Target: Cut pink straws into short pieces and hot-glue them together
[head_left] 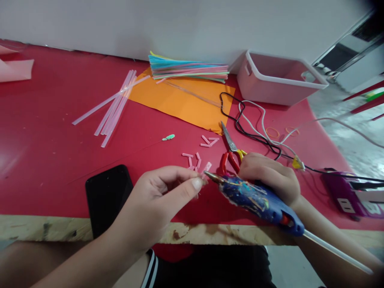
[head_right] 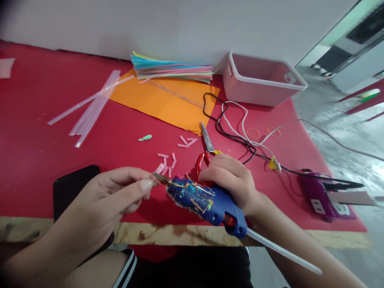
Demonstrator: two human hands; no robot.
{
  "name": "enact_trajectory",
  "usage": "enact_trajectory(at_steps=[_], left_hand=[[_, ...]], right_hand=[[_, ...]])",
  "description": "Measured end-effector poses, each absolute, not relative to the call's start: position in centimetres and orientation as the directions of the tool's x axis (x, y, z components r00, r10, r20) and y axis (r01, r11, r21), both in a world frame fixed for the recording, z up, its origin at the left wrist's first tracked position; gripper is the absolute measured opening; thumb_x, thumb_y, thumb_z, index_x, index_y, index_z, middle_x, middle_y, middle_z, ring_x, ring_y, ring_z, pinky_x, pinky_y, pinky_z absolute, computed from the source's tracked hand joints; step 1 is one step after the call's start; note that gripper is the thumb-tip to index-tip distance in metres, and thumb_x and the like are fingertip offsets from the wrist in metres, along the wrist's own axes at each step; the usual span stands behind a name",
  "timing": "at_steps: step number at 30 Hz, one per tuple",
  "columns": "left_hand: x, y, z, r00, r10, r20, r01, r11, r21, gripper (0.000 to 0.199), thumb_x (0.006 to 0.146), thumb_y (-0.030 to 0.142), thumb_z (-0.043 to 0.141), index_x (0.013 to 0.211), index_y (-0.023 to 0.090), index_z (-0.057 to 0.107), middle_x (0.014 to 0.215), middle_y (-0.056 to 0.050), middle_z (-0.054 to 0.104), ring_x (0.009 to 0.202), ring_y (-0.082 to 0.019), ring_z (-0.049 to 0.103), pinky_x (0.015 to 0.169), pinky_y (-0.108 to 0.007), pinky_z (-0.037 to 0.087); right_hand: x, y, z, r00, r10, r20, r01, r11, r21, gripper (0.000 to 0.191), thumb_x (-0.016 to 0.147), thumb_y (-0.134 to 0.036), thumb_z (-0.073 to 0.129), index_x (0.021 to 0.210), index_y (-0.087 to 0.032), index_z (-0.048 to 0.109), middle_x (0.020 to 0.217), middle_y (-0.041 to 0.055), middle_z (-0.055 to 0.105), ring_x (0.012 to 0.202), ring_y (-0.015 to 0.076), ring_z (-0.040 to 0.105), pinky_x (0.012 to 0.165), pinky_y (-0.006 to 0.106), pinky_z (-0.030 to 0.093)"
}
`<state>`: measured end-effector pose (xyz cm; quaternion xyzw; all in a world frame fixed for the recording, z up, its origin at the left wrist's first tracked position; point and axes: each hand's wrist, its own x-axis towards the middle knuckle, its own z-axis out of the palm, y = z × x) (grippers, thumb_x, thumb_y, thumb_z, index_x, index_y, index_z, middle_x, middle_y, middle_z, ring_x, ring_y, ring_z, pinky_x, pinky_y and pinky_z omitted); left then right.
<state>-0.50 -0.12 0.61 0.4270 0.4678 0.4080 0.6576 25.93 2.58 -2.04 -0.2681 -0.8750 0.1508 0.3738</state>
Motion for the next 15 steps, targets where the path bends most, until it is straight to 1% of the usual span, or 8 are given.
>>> enact_trajectory(at_steps=[3,4,6,8,9,11,12,15], left_hand=[[-0.5,-0.1,0.3,0.2,0.948,-0.249,-0.115,0.275,0.955,0.012,0.084,0.018,0.074,0.076,0.024,0.079,0.063,0.003,0.066,0.05,-0.005,0.046,0.045,-0.015,0.036],[-0.6,-0.1,0.2,0.183,0.954,-0.236,-0.1,0.257,0.961,0.012,0.086,0.019,0.073,0.077,0.024,0.079,0.063,0.003,0.065,0.048,-0.004,0.042,0.043,-0.016,0.033],[-0.6,0.0,0.0,0.152,0.967,-0.202,-0.059,0.213,0.975,0.012,0.089,0.022,0.07,0.079,0.023,0.077,0.064,0.003,0.064,0.046,-0.004,0.036,0.04,-0.017,0.028],[-0.7,0.0,-0.1,0.134,0.977,-0.163,-0.009,0.166,0.986,0.012,0.09,0.024,0.069,0.081,0.023,0.076,0.065,0.004,0.063,0.047,-0.005,0.035,0.041,-0.018,0.028],[-0.7,0.0,-0.1,0.13,0.981,-0.145,0.021,0.143,0.989,0.012,0.091,0.026,0.069,0.081,0.023,0.075,0.065,0.004,0.062,0.048,-0.005,0.036,0.041,-0.018,0.029],[-0.7,0.1,0.0,0.126,0.985,-0.118,0.089,0.108,0.99,0.011,0.091,0.027,0.068,0.083,0.024,0.075,0.064,0.005,0.06,0.05,-0.006,0.039,0.043,-0.018,0.032],[-0.6,0.1,0.0,0.123,0.987,-0.107,0.119,0.093,0.989,0.011,0.092,0.027,0.068,0.084,0.024,0.074,0.064,0.005,0.06,0.051,-0.007,0.041,0.045,-0.018,0.034],[-0.5,0.0,0.1,0.116,0.99,-0.076,0.182,0.054,0.982,0.011,0.092,0.028,0.066,0.085,0.023,0.073,0.065,0.004,0.06,0.055,-0.009,0.047,0.05,-0.02,0.04]], right_hand=[[26.3,2.6,-1.8,-0.506,0.649,0.568,0.439,0.761,-0.478,0.007,0.095,-0.025,0.058,0.101,-0.022,0.06,0.077,0.005,0.064,0.068,0.0207,0.062,0.065,0.036,0.05],[26.6,2.7,-1.7,-0.505,0.675,0.539,0.497,0.737,-0.458,0.011,0.091,-0.025,0.06,0.102,-0.023,0.06,0.08,0.0055,0.066,0.069,0.0212,0.063,0.066,0.036,0.05],[27.1,2.9,-1.5,-0.527,0.727,0.441,0.627,0.682,-0.376,0.023,0.083,-0.025,0.063,0.105,-0.022,0.059,0.087,0.0074,0.07,0.074,0.0231,0.066,0.067,0.037,0.052],[27.7,3.2,-1.3,-0.544,0.772,0.33,0.719,0.631,-0.291,0.035,0.075,-0.02,0.06,0.11,-0.02,0.06,0.096,0.0093,0.073,0.082,0.0257,0.069,0.071,0.037,0.053],[27.9,3.3,-1.3,-0.548,0.791,0.273,0.745,0.609,-0.27,0.041,0.072,-0.017,0.058,0.112,-0.02,0.06,0.099,0.0096,0.073,0.086,0.0264,0.07,0.073,0.038,0.054],[28.5,3.5,-1.1,-0.57,0.803,0.171,0.754,0.595,-0.28,0.049,0.067,-0.012,0.054,0.115,-0.019,0.061,0.102,0.0093,0.074,0.09,0.0264,0.071,0.076,0.037,0.055],[28.7,3.6,-1.0,-0.585,0.8,0.134,0.745,0.595,-0.301,0.049,0.067,-0.01,0.053,0.115,-0.019,0.062,0.102,0.009,0.074,0.09,0.026,0.072,0.076,0.037,0.055],[29.3,3.8,-0.5,-0.625,0.777,0.079,0.703,0.604,-0.374,0.043,0.067,-0.011,0.055,0.108,-0.02,0.067,0.101,0.0076,0.075,0.09,0.0255,0.071,0.077,0.037,0.056]])
